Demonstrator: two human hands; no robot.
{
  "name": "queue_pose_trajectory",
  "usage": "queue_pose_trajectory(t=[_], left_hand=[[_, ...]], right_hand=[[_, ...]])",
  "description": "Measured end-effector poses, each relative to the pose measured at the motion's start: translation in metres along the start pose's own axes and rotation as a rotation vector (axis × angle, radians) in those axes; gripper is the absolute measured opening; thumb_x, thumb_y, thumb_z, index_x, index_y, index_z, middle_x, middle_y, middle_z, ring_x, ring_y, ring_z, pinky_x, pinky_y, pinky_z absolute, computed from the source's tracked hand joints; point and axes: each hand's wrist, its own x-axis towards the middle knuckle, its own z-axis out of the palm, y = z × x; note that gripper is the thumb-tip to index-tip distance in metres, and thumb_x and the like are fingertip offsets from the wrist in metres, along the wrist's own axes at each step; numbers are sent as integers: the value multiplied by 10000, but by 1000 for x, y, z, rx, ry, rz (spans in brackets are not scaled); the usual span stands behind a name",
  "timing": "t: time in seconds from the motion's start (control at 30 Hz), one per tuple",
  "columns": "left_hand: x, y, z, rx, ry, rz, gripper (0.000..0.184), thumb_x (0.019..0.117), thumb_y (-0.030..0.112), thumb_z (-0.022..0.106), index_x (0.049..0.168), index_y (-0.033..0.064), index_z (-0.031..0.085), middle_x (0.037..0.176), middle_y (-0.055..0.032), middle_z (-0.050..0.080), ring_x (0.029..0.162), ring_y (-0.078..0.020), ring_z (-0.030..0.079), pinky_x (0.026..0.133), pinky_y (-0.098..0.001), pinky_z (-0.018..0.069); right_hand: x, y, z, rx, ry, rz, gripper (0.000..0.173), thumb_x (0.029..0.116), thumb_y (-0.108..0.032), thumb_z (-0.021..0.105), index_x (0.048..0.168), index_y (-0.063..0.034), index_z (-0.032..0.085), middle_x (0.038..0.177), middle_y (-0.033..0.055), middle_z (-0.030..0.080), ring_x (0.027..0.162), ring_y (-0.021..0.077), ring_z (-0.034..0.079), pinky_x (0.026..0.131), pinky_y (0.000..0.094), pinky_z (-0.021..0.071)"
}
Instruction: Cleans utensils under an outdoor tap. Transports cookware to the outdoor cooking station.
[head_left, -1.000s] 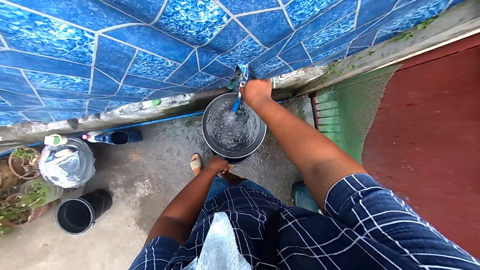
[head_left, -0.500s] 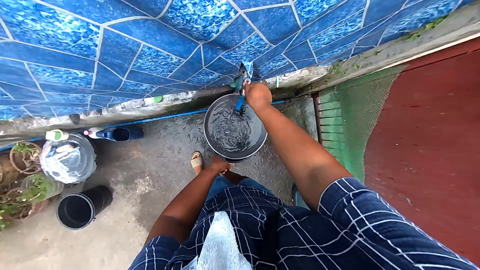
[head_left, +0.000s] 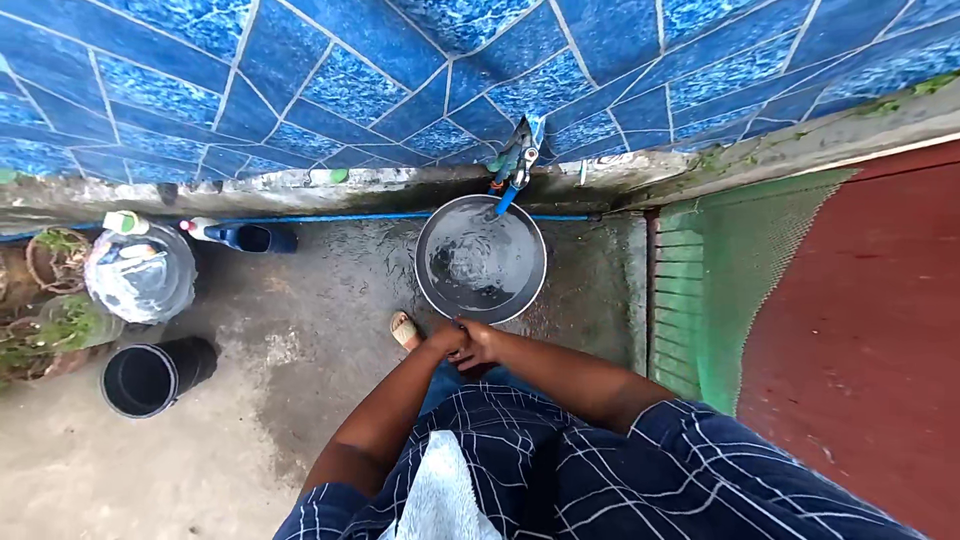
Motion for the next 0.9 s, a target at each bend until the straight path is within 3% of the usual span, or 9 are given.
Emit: queue_pose_trajectory(t=[0.13, 0.23, 0.37, 0.43, 0.6, 0.9], left_hand=[[-5, -17, 1, -61, 43, 19, 365, 1029, 227, 579, 1291, -27, 571, 1070, -161, 632, 891, -216, 617, 849, -414, 517], [-7, -33, -1, -91, 53, 6, 333, 1031, 235, 572, 1240, -22, 604, 1060, -157, 639, 899, -217, 622, 854, -424, 514], [-10, -65, 4, -121, 58, -1, 312, 1030, 257, 555, 1165, -12, 638, 997, -139, 643, 850, -218, 616, 825, -443, 510], [-13, -80, 8, -152, 71, -7, 285, 1027, 246, 553, 1129, -4, 643, 942, -113, 631, 797, -194, 596, 784, -418, 505], [-28, -122, 19, -272, 108, -17, 265, 1029, 239, 550, 1143, 12, 629, 939, -94, 612, 779, -172, 580, 759, -390, 503], [-89, -198, 44, -505, 237, 32, 212, 1033, 200, 531, 1088, 18, 625, 822, -46, 587, 674, -131, 549, 682, -347, 493]], right_hand=[[4, 3, 30, 197, 52, 4, 563, 1076, -536, 438, 1366, -56, 497, 1142, 170, 584, 974, 281, 624, 884, 446, 546], [13, 12, 42, 185, 87, -30, 458, 1092, -468, 443, 1261, -54, 540, 987, 138, 590, 833, 259, 627, 791, 438, 569], [20, 31, 60, 133, 119, -32, 448, 1101, -460, 428, 1217, -45, 548, 936, 123, 572, 782, 243, 609, 760, 425, 568], [24, 42, 69, 103, 124, -39, 422, 1098, -457, 437, 1141, -56, 557, 867, 99, 563, 724, 224, 600, 723, 407, 570], [32, 73, 94, 6, 118, -61, 388, 1099, -432, 448, 1014, -68, 554, 769, 80, 544, 649, 213, 589, 673, 399, 574], [22, 131, 153, -239, 78, -32, 404, 1100, -437, 451, 1023, -54, 558, 767, 77, 536, 640, 204, 579, 673, 384, 574]])
